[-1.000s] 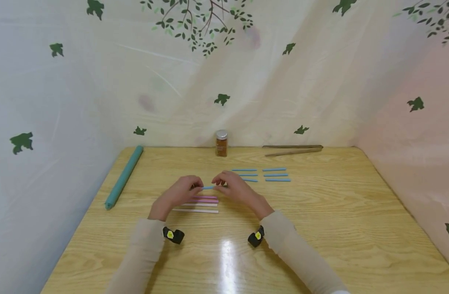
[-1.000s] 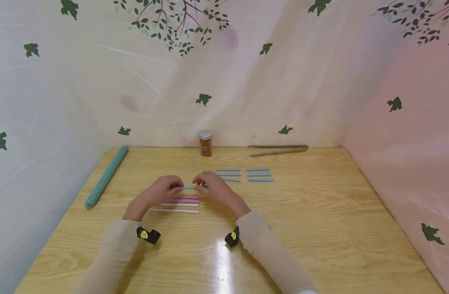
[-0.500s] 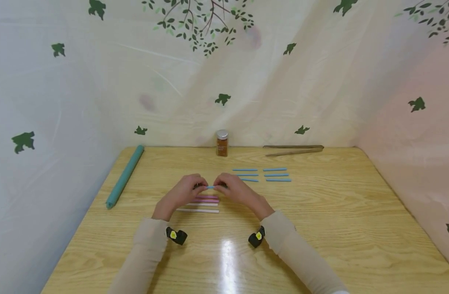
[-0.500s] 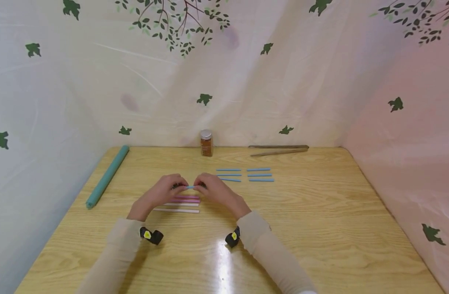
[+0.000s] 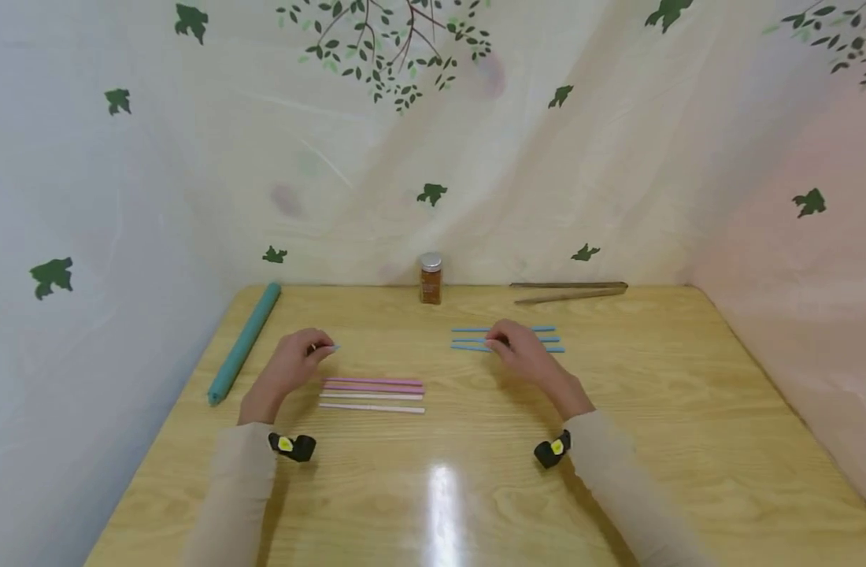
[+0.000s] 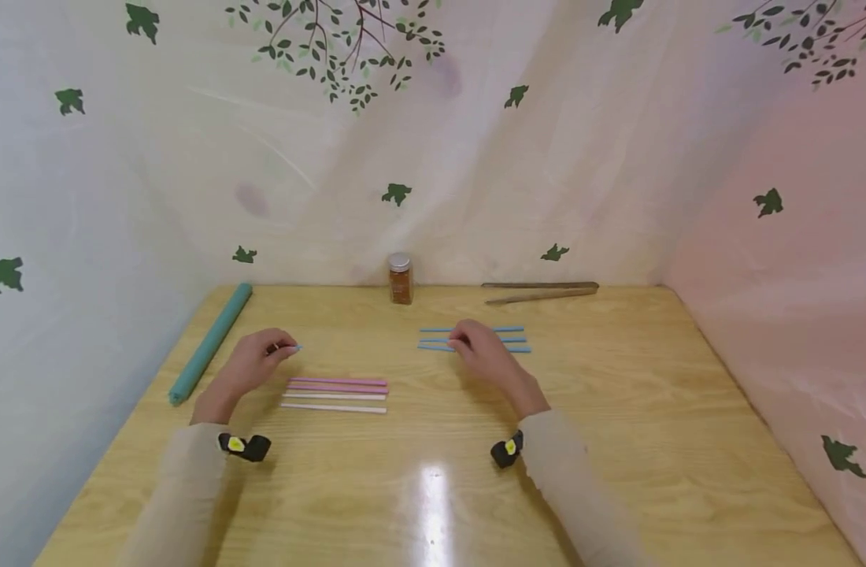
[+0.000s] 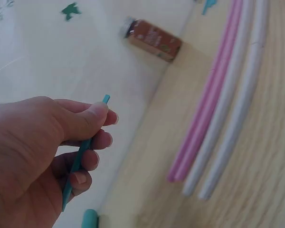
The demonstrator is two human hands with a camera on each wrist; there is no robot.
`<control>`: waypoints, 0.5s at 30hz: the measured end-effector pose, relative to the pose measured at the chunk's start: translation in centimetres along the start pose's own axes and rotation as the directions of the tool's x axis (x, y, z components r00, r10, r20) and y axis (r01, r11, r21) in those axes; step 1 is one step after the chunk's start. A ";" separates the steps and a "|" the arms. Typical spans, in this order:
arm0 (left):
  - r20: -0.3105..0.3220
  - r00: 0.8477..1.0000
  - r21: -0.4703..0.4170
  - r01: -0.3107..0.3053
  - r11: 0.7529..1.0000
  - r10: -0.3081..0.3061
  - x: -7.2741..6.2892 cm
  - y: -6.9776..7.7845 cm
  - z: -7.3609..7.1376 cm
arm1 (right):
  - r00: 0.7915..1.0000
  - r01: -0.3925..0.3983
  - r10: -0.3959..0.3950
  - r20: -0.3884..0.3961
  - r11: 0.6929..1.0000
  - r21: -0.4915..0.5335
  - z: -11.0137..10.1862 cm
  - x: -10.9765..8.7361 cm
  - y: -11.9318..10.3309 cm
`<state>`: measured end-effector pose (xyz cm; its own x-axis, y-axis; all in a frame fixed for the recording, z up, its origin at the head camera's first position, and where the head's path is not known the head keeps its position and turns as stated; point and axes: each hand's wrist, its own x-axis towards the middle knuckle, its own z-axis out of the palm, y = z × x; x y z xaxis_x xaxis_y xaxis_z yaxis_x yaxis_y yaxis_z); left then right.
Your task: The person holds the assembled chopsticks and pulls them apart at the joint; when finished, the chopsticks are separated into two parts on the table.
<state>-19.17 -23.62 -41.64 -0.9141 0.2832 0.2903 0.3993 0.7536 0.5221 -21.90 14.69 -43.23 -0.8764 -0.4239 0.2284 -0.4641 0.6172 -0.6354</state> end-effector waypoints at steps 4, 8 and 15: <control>0.034 0.999 -0.026 -0.007 1.000 0.007 0.2 0.3 -0.2 | 1.000 -0.018 0.018 0.024 1.000 0.018 -2.0 -1.0 1.2; 0.067 0.998 -0.036 -0.007 0.999 0.009 1.4 2.4 1.4 | 1.000 -0.026 0.026 -0.010 1.000 0.007 -2.7 -1.7 1.7; 0.103 0.993 -0.052 -0.052 0.997 0.057 3.3 6.0 4.9 | 0.998 -0.021 0.019 -0.062 0.999 -0.032 -3.9 -3.4 3.9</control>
<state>-20.17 -15.27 -41.52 -0.8921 0.3854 0.2359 0.4497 0.7061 0.5470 -21.21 21.16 -43.64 -0.8916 -0.3698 0.2614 -0.4490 0.6471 -0.6161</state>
